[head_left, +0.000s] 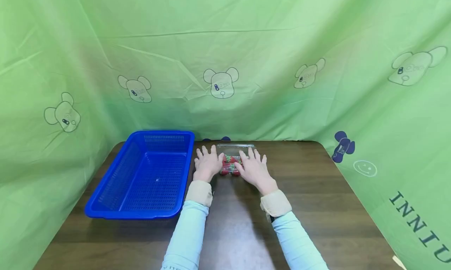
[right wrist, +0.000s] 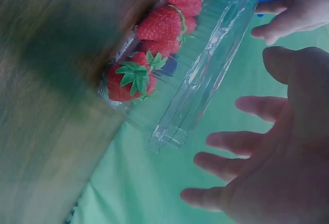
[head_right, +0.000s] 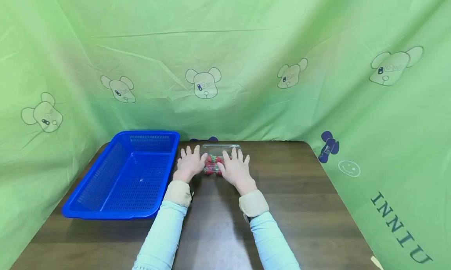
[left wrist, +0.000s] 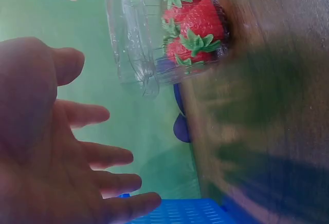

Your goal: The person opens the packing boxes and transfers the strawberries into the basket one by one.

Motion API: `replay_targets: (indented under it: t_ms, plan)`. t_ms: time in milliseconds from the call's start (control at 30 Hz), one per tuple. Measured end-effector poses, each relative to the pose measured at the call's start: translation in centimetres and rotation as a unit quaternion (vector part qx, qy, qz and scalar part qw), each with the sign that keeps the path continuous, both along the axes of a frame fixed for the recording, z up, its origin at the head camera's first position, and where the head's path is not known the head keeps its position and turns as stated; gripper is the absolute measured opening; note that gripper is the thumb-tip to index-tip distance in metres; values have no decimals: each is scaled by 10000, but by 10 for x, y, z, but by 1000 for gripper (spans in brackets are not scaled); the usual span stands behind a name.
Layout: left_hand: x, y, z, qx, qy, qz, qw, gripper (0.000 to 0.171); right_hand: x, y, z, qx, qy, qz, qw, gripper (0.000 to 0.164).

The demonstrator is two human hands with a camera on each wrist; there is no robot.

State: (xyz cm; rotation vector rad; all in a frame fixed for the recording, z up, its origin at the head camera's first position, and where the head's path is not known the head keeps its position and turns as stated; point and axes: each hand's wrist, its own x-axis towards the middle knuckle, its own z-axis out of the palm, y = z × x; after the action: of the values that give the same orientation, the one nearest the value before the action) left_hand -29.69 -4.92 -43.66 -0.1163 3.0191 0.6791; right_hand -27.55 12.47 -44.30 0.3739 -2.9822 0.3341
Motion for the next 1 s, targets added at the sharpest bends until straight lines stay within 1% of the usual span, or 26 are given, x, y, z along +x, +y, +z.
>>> replay_targets:
  t_ms: [100,233,400,500,600,667,733,867,1000]
  plan:
    - [2,-1,-2,128,303,57,9994,60,0,0,-1,-11,414,150,9990,43]
    - [4,-3,-4,265,675,168,9972,55,-2,-2,-1,-36,974,551,9937,34]
    - [7,-4,-13,542,910,298,9939,44,-4,-3,-5,-166,1440,1127,9830,23]
    - [9,-4,-20,751,902,385,9923,44,-4,-1,-7,-267,1743,1440,9737,16]
    - [11,-5,-26,1020,831,571,9897,46,-5,0,-10,-210,2043,1721,9634,16]
    - [12,-6,-30,1234,782,707,9867,43,-6,1,-13,-131,2172,1876,9578,16]
    - [14,-7,-32,1459,765,779,9833,39,-6,1,-16,-32,2243,1974,9543,16]
    - [16,-8,-37,1881,803,814,9755,34,-5,1,-19,196,2301,2062,9509,15]
    - [18,-10,-42,2371,843,857,9640,34,-5,0,-23,440,2355,2116,9476,14]
